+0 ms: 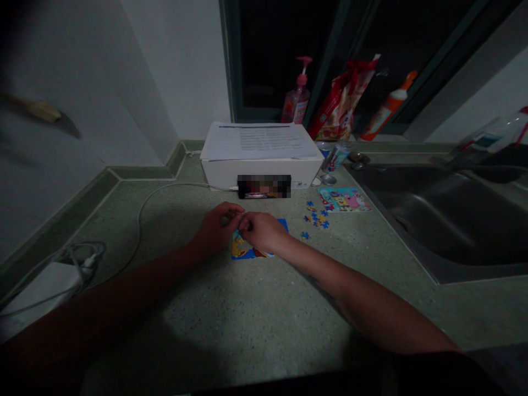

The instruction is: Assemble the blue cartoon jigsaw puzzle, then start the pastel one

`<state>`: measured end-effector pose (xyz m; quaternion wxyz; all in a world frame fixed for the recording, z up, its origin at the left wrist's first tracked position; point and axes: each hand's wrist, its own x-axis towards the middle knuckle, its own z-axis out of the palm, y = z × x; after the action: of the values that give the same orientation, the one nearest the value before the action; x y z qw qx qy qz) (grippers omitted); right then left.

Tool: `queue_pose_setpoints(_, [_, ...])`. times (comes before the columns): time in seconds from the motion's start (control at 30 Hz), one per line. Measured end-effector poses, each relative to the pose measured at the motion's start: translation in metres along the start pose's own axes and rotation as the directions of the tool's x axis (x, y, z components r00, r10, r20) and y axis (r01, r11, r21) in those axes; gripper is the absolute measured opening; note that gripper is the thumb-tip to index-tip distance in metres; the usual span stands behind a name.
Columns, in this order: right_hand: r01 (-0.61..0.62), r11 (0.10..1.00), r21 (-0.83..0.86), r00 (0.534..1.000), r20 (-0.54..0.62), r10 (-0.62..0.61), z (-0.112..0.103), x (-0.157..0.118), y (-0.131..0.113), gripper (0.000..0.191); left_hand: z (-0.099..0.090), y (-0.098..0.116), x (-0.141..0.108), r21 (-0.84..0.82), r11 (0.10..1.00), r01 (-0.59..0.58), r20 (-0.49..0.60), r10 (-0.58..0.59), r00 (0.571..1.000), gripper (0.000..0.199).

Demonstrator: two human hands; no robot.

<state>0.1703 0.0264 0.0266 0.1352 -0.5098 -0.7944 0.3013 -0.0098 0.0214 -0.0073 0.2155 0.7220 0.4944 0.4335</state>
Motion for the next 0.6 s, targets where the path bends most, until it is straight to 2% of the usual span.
queue_pose_setpoints(0.4, [0.04,0.999,-0.01,0.999,-0.013,-0.04,0.0006,-0.002,0.0018,0.008,-0.0013,0.004,-0.0001,-0.019,0.999,0.026,0.018,-0.026,0.999,0.019])
queue_pose_setpoints(0.6, [0.066,0.997,0.032,0.998,-0.023,-0.066,-0.0077,-0.0063,0.0022,0.007,-0.0011,0.0041,-0.0005,-0.018,1.0,0.024,0.027,-0.023,0.999,0.02])
